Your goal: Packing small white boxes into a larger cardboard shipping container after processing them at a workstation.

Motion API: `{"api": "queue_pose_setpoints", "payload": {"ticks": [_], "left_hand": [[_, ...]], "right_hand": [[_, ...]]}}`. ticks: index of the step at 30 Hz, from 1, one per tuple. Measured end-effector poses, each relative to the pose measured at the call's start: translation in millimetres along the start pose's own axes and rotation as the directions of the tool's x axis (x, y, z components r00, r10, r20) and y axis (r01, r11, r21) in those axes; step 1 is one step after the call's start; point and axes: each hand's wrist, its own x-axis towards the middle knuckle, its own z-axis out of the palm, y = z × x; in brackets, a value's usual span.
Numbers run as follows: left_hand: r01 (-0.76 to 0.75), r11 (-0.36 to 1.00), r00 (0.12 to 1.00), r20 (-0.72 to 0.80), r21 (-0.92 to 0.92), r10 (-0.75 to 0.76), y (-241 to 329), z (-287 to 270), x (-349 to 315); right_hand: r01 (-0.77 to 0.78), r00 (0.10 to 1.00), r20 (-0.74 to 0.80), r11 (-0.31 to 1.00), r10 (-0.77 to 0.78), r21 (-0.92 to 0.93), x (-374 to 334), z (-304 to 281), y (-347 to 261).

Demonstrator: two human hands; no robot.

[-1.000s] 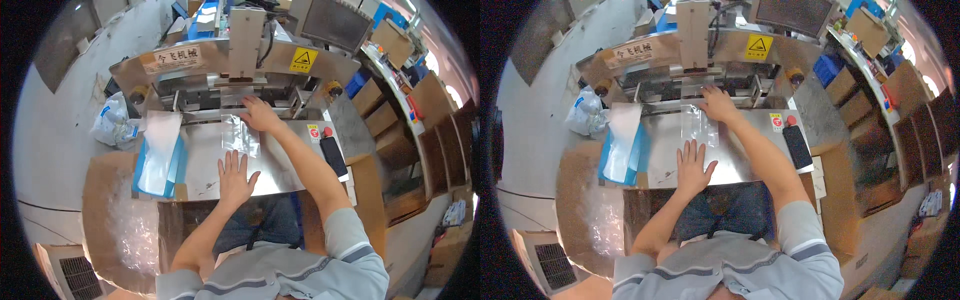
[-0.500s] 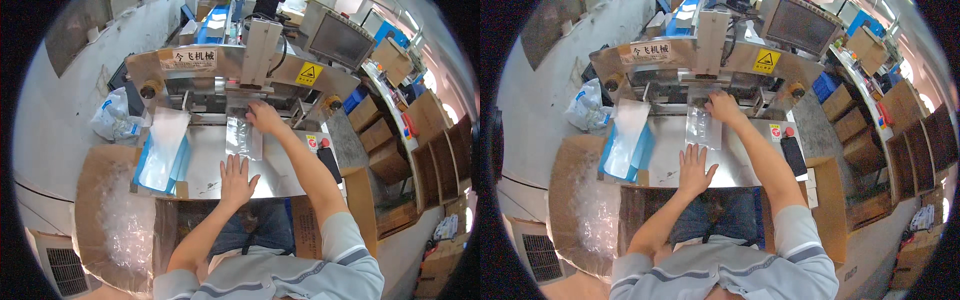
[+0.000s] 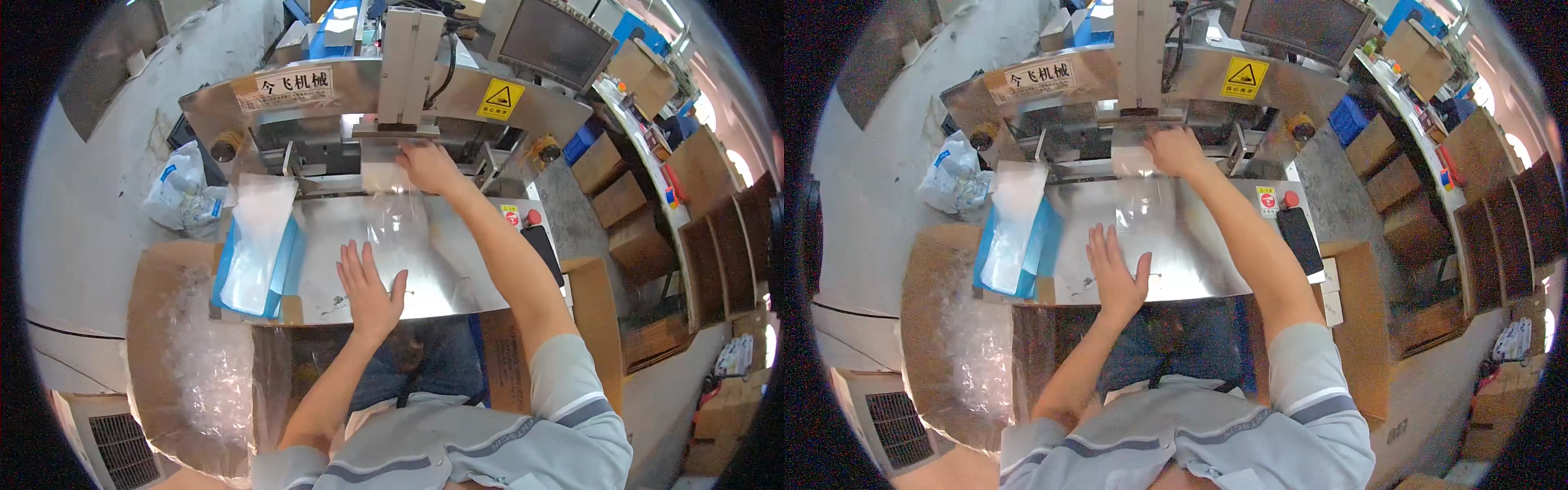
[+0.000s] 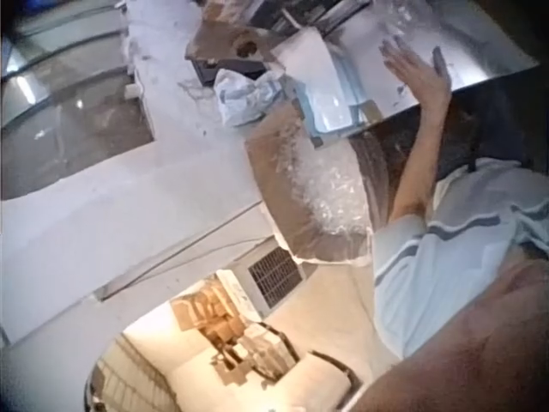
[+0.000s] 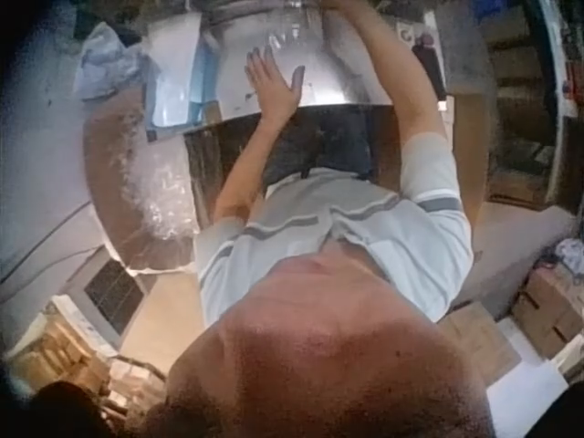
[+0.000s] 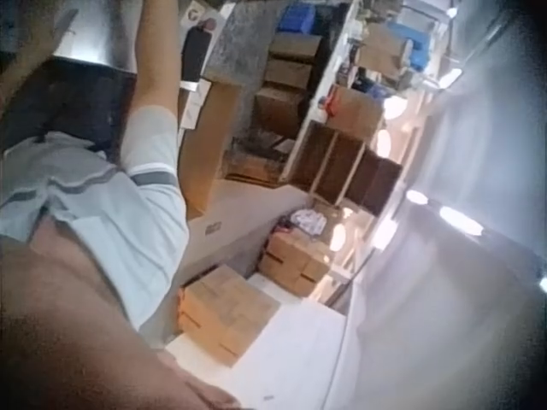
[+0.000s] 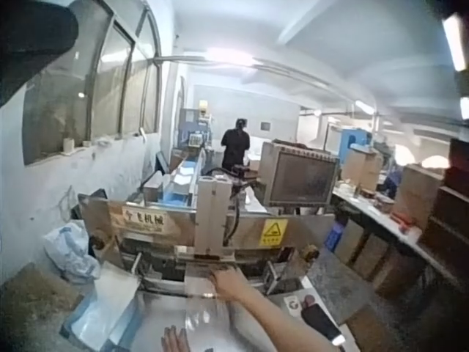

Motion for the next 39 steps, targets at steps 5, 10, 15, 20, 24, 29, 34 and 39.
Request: {"api": "queue_pose_setpoints", "payload": {"ticks": [5,10,15,20,24,29,34,39], "left_hand": [[0.025,0.999,0.999,-0.038,-0.039,-0.027,-5.9,1.8,-0.8],[0.007,0.999,0.999,-0.046,-0.051,-0.009,-5.4,4.6,0.1],[-0.001,0.999,0.999,-0.038,-0.052,-0.001,-6.8,3.6,-1.7],[0.029,0.998,0.999,-0.013,-0.055,-0.029,-9.0,1.8,-1.5],[0.026,0.993,0.998,-0.047,-0.118,-0.032,-14.2,10.1,6.5],[0.306,0.834,0.943,0.027,-0.458,-0.332,-16.2,10.8,54.9],[0.437,0.742,0.896,0.171,-0.508,-0.410,-33.2,18.4,97.6],[0.526,0.649,0.848,0.280,-0.550,-0.450,-34.6,24.6,99.0]], "right_hand": [[0.024,1.000,0.010,0.999,-0.023,-0.037,3.1,6.6,7.2],[0.176,0.951,-0.290,0.959,-0.108,0.221,-22.8,10.5,23.5],[-0.161,0.965,-0.054,0.745,0.256,0.647,-93.6,4.1,10.5],[-0.223,0.944,0.070,0.465,0.324,0.857,-134.3,19.7,-0.8],[-0.280,0.922,0.176,0.281,0.345,0.918,-143.6,30.5,-6.0],[-0.306,0.889,0.206,0.198,0.409,0.931,-132.6,30.2,-11.2],[-0.367,0.859,0.220,0.256,0.462,0.894,-113.6,21.2,-26.4],[-0.250,0.923,0.206,0.102,0.324,0.963,-123.5,7.6,-44.3]]}}
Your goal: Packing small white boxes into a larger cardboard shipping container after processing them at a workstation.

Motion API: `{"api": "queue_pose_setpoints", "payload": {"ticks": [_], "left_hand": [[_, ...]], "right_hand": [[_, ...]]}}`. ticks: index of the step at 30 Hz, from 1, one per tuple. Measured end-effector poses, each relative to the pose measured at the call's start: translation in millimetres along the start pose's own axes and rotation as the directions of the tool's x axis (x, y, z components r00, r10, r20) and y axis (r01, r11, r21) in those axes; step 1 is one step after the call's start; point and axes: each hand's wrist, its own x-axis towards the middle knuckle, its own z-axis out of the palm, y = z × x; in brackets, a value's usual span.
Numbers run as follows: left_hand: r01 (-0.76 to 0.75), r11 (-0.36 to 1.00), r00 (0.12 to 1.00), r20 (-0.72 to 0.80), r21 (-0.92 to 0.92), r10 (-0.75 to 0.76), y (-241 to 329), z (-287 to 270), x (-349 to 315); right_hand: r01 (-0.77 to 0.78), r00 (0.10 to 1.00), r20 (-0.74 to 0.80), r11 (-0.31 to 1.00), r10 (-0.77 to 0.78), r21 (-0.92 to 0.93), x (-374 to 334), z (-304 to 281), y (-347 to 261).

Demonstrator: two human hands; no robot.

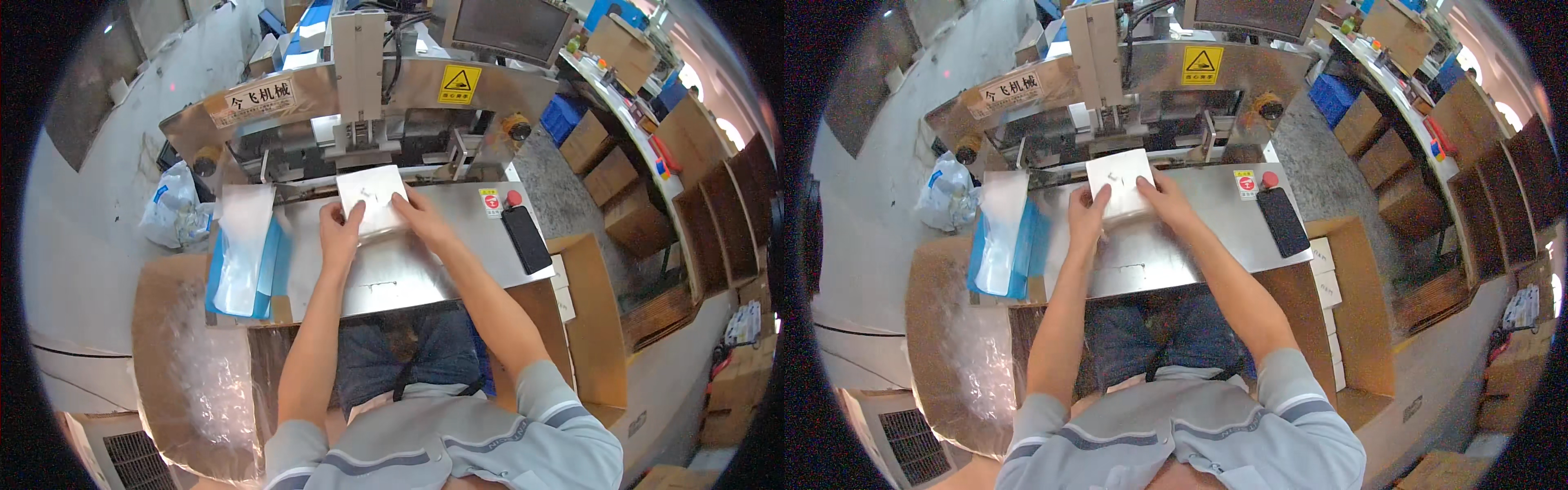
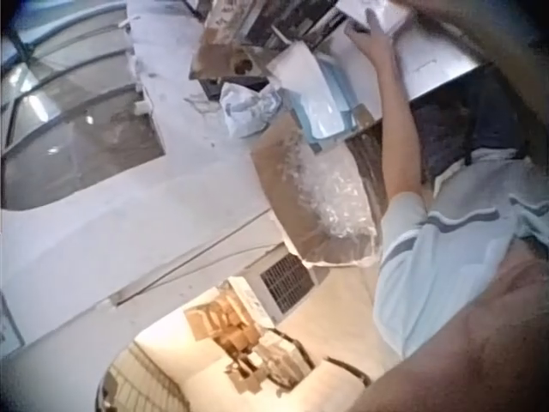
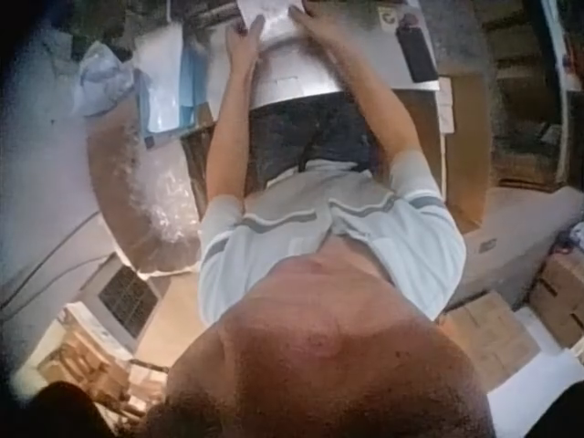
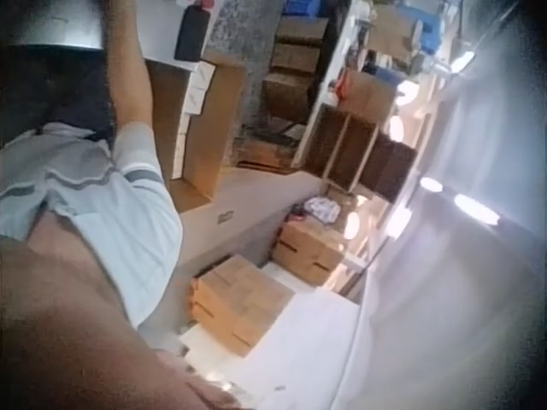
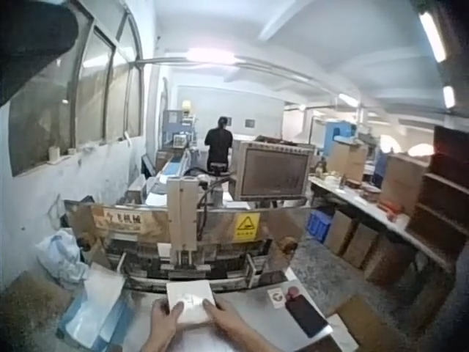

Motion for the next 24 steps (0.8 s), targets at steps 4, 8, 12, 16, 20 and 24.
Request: {"api": "queue_pose_setpoints", "payload": {"ticks": [4,8,12,16,20,24], "left_hand": [[-0.034,0.934,0.994,0.084,-0.356,0.068,2.9,-5.3,-35.9],[-0.201,0.930,0.947,0.183,-0.308,0.266,3.5,-7.3,-65.1],[-0.162,0.982,0.920,0.345,-0.096,0.186,-7.7,-15.7,-67.1],[-0.179,0.984,0.923,0.347,0.010,0.164,-0.7,-15.2,-72.6],[-0.325,0.941,0.908,0.310,0.096,0.282,18.4,-17.1,-80.0],[-0.574,0.782,0.794,0.401,0.245,0.457,43.8,-21.8,-83.4]], "right_hand": [[0.097,0.995,-0.017,0.975,-0.095,0.202,-28.2,-15.3,-6.1],[0.227,0.974,0.022,0.971,-0.226,-0.074,-51.8,-34.2,4.1],[0.228,0.973,0.072,0.951,-0.217,-0.208,-68.2,-32.9,-15.9],[0.310,0.950,0.163,0.873,-0.267,-0.377,-72.3,-42.1,-23.9],[0.398,0.917,0.249,0.665,-0.313,-0.632,-86.1,-50.1,-52.6],[0.476,0.873,0.332,0.475,-0.358,-0.740,-97.2,-48.0,-74.1]]}}
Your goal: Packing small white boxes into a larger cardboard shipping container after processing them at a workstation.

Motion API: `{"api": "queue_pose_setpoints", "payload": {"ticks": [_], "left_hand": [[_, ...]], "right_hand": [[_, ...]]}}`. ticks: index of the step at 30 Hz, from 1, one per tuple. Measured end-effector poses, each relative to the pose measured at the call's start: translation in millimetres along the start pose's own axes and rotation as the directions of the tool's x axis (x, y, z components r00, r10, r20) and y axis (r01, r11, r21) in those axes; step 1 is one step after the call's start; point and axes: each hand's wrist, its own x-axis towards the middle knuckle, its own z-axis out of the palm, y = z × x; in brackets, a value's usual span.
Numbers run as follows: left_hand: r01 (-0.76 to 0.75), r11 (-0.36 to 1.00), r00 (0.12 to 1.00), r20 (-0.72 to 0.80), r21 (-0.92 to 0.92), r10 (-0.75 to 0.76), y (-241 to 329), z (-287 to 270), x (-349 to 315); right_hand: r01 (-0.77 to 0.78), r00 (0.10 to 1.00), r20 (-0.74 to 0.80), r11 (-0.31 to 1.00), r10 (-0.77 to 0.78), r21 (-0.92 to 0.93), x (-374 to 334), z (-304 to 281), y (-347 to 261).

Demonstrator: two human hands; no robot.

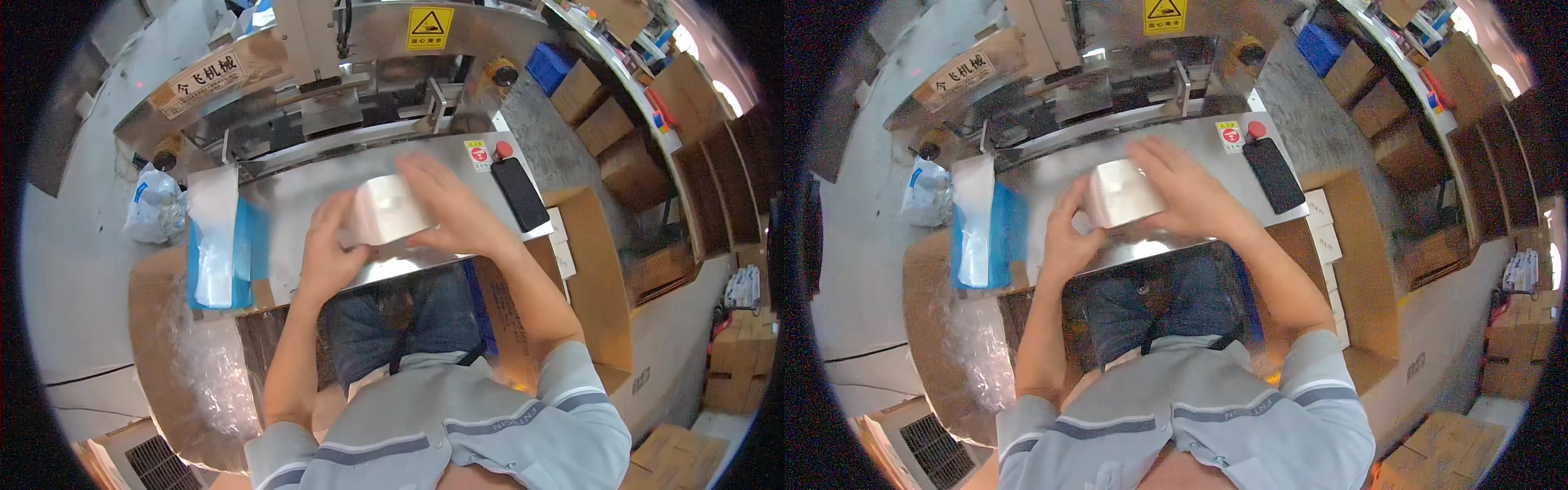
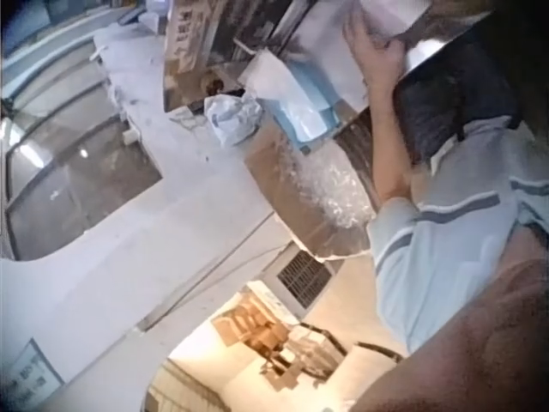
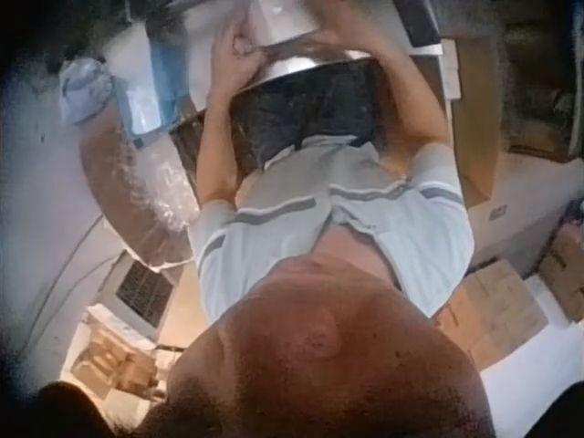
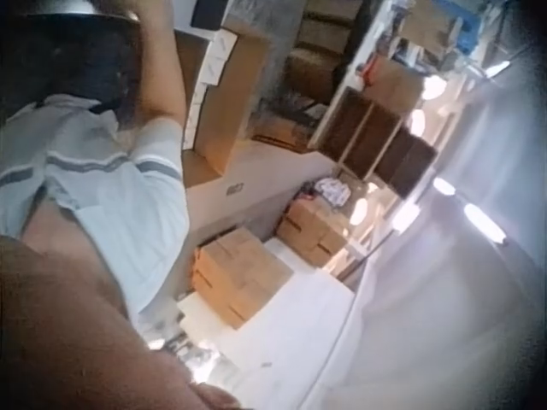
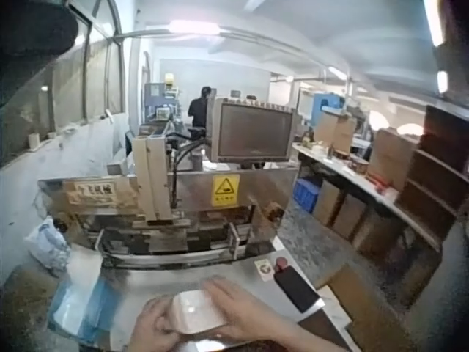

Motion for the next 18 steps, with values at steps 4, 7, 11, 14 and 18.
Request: {"api": "queue_pose_setpoints", "payload": {"ticks": [4,7,11,14,18], "left_hand": [[-0.135,0.991,0.989,0.056,0.004,0.135,36.5,-9.2,11.7],[-0.158,0.987,0.986,0.058,0.007,0.157,50.4,-8.0,8.0],[-0.052,0.959,0.996,-0.082,-0.278,0.031,60.3,0.0,5.2],[0.071,0.904,0.997,0.052,-0.422,-0.054,52.8,7.6,3.7],[0.181,0.884,0.970,0.224,-0.432,-0.090,41.8,14.2,0.7]], "right_hand": [[-0.043,0.999,0.007,0.989,0.043,0.144,-13.3,1.2,5.9],[-0.117,0.987,-0.073,0.944,0.146,0.308,-32.5,9.1,14.8],[-0.138,0.944,-0.195,0.853,0.268,0.503,-49.4,20.0,15.3],[-0.095,0.924,-0.274,0.856,0.266,0.508,-55.5,22.3,11.1],[-0.024,0.928,-0.312,0.868,0.203,0.495,-61.8,26.2,15.4]]}}
